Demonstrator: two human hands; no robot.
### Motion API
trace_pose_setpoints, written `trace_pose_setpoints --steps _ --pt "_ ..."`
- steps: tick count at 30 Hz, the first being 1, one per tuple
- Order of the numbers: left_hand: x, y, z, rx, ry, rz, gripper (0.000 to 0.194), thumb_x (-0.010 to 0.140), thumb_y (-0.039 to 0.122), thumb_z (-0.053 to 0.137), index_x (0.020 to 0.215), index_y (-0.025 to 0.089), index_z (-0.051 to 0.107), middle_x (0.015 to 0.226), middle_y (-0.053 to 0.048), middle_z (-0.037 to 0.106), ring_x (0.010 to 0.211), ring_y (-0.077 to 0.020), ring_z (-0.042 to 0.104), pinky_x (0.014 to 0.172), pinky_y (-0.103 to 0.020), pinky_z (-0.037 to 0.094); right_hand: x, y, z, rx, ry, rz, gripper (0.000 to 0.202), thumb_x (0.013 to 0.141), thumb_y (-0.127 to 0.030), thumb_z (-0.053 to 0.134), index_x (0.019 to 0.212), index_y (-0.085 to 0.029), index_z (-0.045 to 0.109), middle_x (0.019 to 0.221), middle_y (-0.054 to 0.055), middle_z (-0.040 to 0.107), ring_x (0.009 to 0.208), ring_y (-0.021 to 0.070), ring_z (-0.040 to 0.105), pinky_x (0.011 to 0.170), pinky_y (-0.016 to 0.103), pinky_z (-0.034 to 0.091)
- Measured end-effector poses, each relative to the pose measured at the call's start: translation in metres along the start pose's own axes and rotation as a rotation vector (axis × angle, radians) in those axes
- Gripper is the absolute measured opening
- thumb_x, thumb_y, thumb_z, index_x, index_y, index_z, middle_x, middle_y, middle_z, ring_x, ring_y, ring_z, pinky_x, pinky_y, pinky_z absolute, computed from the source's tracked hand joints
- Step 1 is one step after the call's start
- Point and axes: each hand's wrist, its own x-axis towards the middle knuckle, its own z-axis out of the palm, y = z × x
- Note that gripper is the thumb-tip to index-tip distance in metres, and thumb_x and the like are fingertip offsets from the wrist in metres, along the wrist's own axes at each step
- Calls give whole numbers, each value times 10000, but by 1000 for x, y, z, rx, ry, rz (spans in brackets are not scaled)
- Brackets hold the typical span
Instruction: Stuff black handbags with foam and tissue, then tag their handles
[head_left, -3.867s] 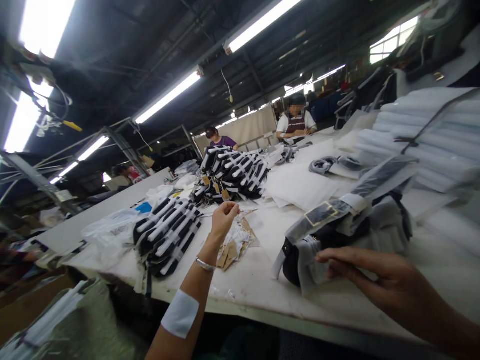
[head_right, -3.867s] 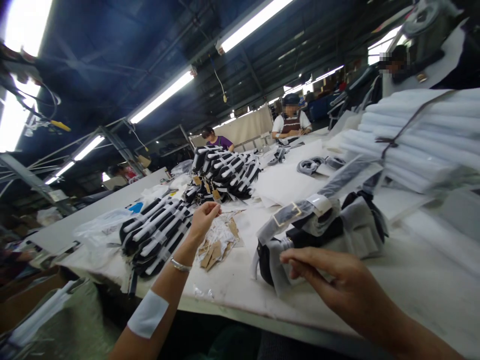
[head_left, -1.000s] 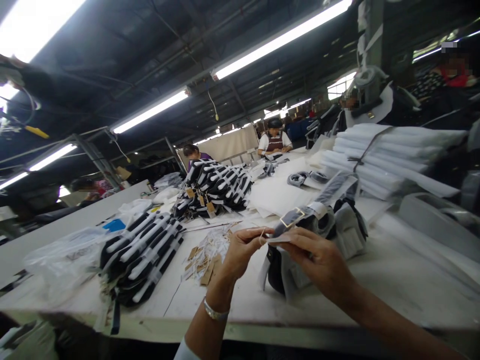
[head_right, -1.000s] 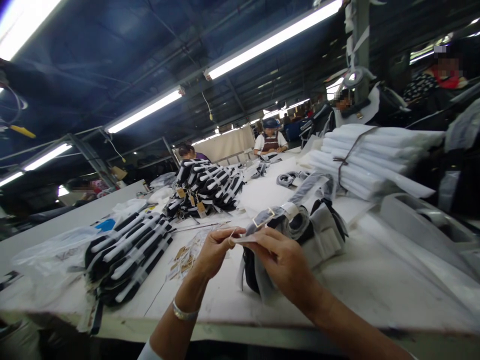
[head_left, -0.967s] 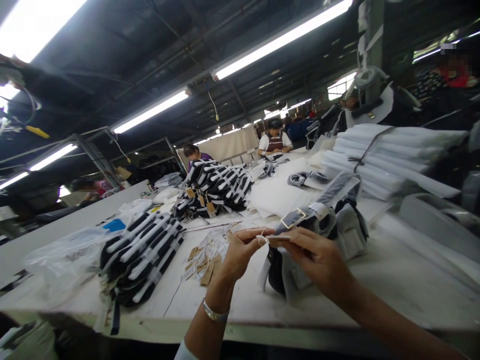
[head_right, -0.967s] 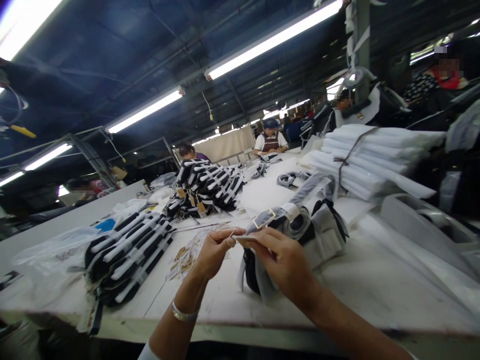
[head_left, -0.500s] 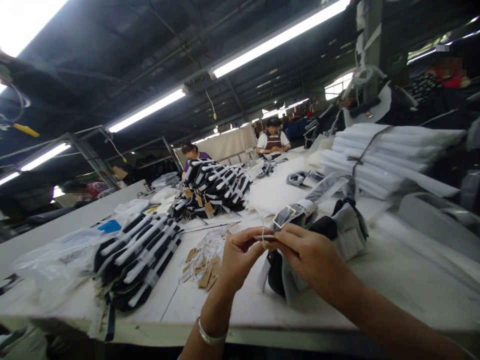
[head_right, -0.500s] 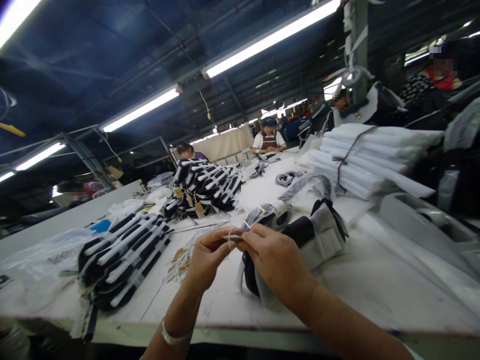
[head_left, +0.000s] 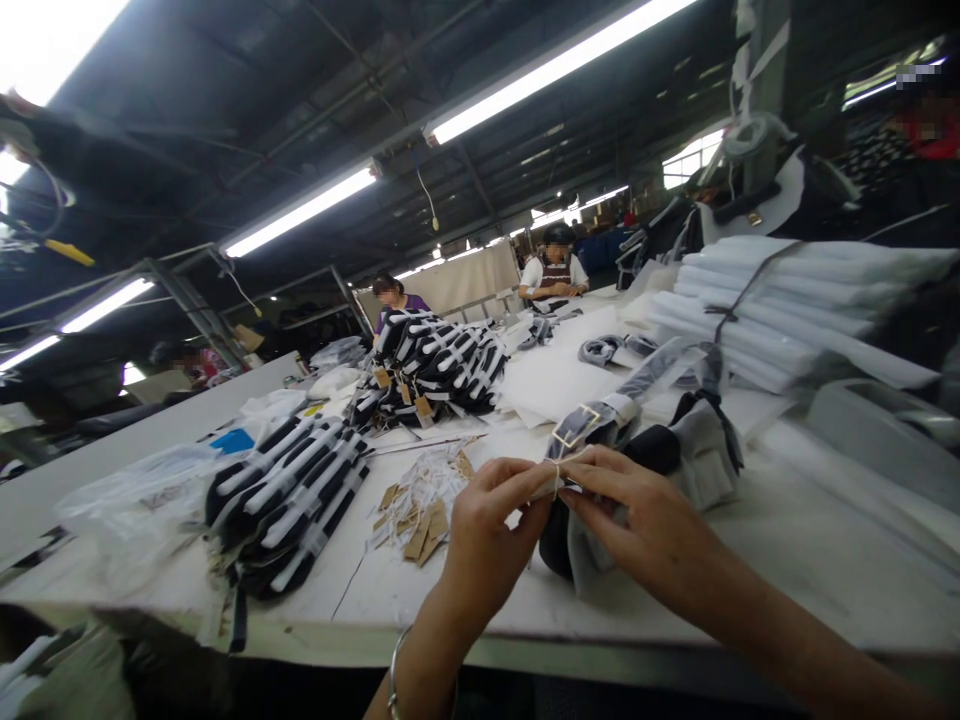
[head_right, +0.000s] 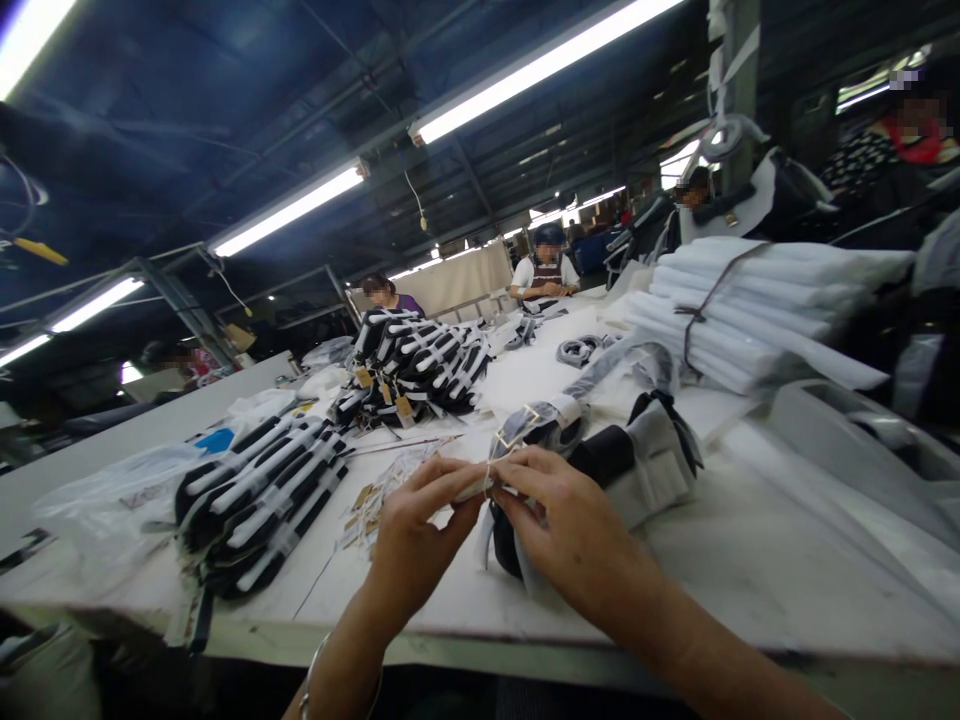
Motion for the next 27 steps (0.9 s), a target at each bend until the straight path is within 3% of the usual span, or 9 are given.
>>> trace_pose_setpoints --steps 3,6,9,12,16,21,24,27 --pt "0 4 -3 42 -25 -26 237 849 117 640 1019 251 738 844 -28 664 750 -154 600 691 -255 466 -1 -3 1 228 -35 107 282 903 -360 612 1124 -267 761 1106 80 679 1048 230 633 894 334 540" --pt "3 9 -3 94 -41 -27 212 812 89 636 939 238 717 772 -4 598 699 -139 554 641 -244 421 -4 -7 2 566 -60 290 332 846 -433 699 1111 -246 769 1171 83 684 1148 252 608 1004 366 502" --pt "6 11 0 31 -26 -93 169 818 101 640 909 230 699 785 -4 612 710 -139 563 656 -242 426 -9 -8 5 863 6 497 400 774 -474 774 1094 -236 776 1180 91 709 1168 279 612 1039 409 486" --pt "6 9 4 -80 31 -215 24 847 211 687 871 216 690 797 -12 639 703 -141 579 658 -242 447 -13 -6 9 986 107 589 402 733 -492 807 1040 -233 789 1138 98 728 1139 283 634 987 389 526" --pt "-5 4 4 -198 119 -315 91 845 290 722 849 206 685 803 -11 666 729 -151 616 678 -248 479 -17 3 11 797 129 461 331 739 -466 817 961 -222 799 1115 85 725 1116 261 641 1014 368 508" --pt "-33 6 -2 -47 292 -220 47 851 211 702 818 231 675 764 9 661 720 -146 596 673 -252 461 -21 17 13 415 106 226 253 849 -447 718 987 -249 795 1122 74 712 1099 255 647 994 378 522" --pt "-55 8 -3 4 405 -168 119 847 142 685 847 254 645 760 31 643 710 -138 585 690 -251 467 -21 23 14 281 100 183 261 893 -436 662 1026 -251 789 1124 77 721 1079 262 657 1000 407 521" --pt "-81 2 8 60 447 -165 178 848 104 668 889 272 625 762 40 638 715 -137 605 699 -245 483 -18 27 15 228 108 185 271 901 -441 644 1010 -243 795 1105 78 739 1068 281 666 1031 442 503"
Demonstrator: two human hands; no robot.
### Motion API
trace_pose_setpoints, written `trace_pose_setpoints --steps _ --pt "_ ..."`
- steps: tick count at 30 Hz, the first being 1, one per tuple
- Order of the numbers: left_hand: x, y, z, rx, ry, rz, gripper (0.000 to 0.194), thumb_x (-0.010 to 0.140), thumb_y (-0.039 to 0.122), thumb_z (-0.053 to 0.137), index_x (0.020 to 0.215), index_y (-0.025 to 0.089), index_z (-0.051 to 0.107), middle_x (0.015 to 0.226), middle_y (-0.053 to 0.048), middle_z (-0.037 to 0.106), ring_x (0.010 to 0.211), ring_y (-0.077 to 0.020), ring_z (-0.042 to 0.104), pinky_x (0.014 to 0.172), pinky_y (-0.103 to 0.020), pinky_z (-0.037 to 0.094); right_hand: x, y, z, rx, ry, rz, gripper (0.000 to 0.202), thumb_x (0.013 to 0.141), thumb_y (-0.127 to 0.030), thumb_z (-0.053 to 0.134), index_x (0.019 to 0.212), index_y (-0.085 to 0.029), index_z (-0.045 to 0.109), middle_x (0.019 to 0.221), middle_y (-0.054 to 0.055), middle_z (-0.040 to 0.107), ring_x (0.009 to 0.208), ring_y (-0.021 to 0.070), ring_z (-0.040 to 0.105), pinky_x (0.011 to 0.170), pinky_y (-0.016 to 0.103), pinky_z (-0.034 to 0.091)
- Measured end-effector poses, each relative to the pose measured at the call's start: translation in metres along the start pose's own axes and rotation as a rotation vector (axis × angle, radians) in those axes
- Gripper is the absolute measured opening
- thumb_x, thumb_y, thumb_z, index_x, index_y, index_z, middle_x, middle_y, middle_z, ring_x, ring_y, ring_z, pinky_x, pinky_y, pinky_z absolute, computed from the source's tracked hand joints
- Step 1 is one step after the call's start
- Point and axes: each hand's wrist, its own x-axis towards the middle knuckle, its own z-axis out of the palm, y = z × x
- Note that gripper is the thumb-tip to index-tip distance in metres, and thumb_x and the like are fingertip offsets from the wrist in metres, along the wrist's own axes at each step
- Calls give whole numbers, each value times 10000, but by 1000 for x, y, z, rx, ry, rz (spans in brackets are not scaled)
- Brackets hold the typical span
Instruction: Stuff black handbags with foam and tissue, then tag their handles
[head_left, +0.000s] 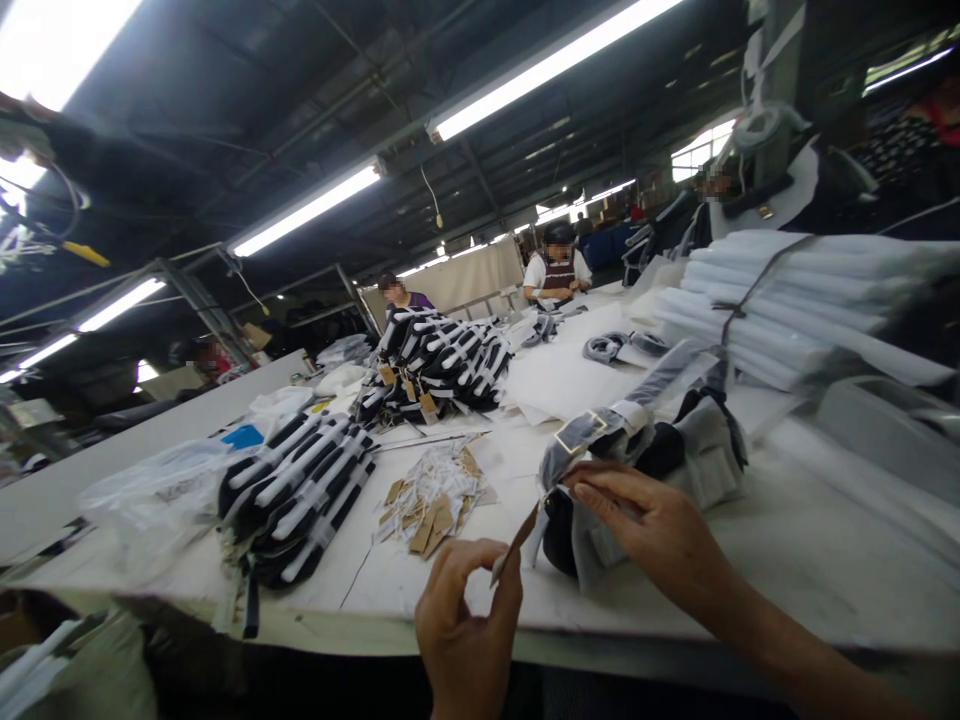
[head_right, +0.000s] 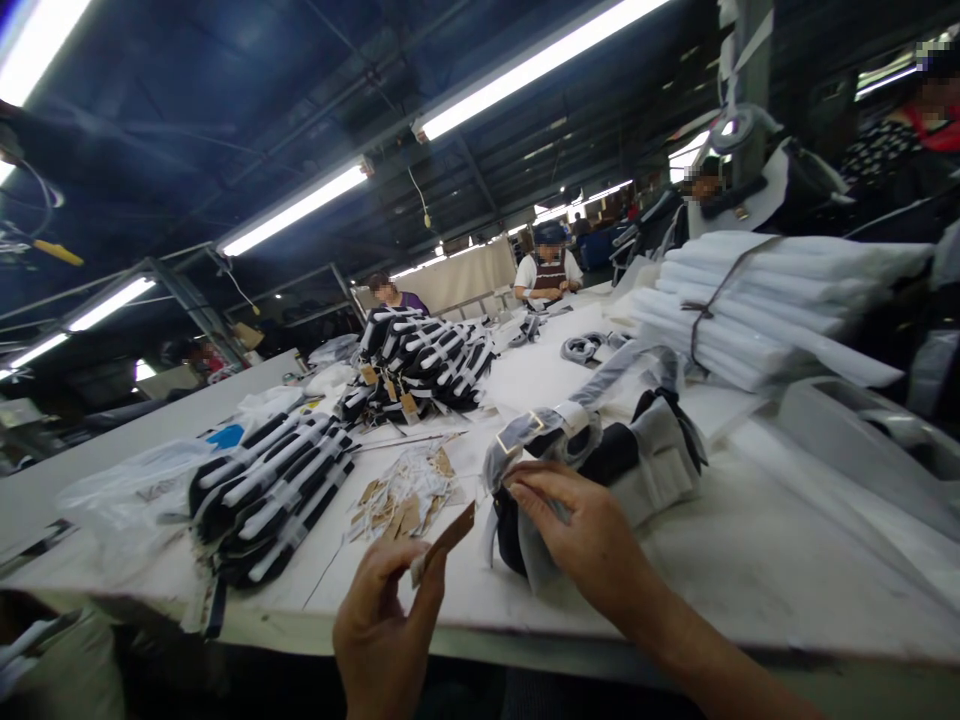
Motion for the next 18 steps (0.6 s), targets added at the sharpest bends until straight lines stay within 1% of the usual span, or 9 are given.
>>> trace_pose_setpoints --steps 2,3,6,8,10,12,13,15,18 --pt "-22 -10 7 53 -17 22 206 847 87 656 923 277 626 762 32 650 705 -140 627 682 -241 497 1 1 0 -15 19 8 276 892 -447 650 998 -239 798 1101 75 747 1077 296 666 1047 459 488" --pt "-33 -15 13 84 -37 66 214 849 81 646 932 278 633 753 25 657 691 -143 634 662 -240 500 2 0 0 -19 28 13 279 889 -450 652 995 -237 797 1095 73 751 1073 299 669 1043 458 490" --pt "-58 -25 31 127 -186 255 252 898 92 557 1030 273 674 738 -24 679 645 -168 623 594 -268 489 2 -2 0 -27 33 37 293 892 -462 640 975 -228 795 1043 67 764 1006 289 692 982 424 523" --pt "-64 -26 43 121 -299 377 344 909 87 530 1181 261 650 771 -55 706 661 -191 624 607 -302 488 2 -5 0 -20 31 49 309 893 -476 632 953 -218 792 1011 64 768 966 280 699 932 401 543" --pt "-62 -23 54 119 -407 451 403 909 87 534 1275 237 613 802 -80 721 684 -211 629 623 -330 487 3 -7 -1 4 24 64 331 892 -493 627 949 -209 787 1009 64 768 965 281 698 905 390 551" --pt "-56 -21 65 130 -496 434 356 917 109 531 1234 219 649 785 -97 713 676 -223 623 618 -346 482 4 -9 -3 8 7 82 340 885 -510 628 943 -215 787 1003 59 769 956 283 700 894 389 555" --pt "-53 -22 71 137 -527 386 308 926 125 521 1170 215 686 762 -103 701 663 -227 616 612 -353 480 3 -10 -5 -8 -5 89 336 876 -519 634 933 -227 789 992 55 770 941 284 704 891 392 556" --pt "-47 -27 82 163 -540 320 269 949 161 490 1035 227 737 719 -101 677 646 -226 611 609 -356 486 1 -6 -12 -68 -12 92 317 846 -542 656 904 -264 796 987 54 771 927 289 709 897 403 551" --pt "-44 -39 89 180 -538 252 229 955 256 531 980 238 757 733 -101 691 663 -228 632 613 -355 503 -7 15 -28 -144 3 69 295 792 -575 697 913 -328 805 1112 70 750 1009 306 700 921 405 535"
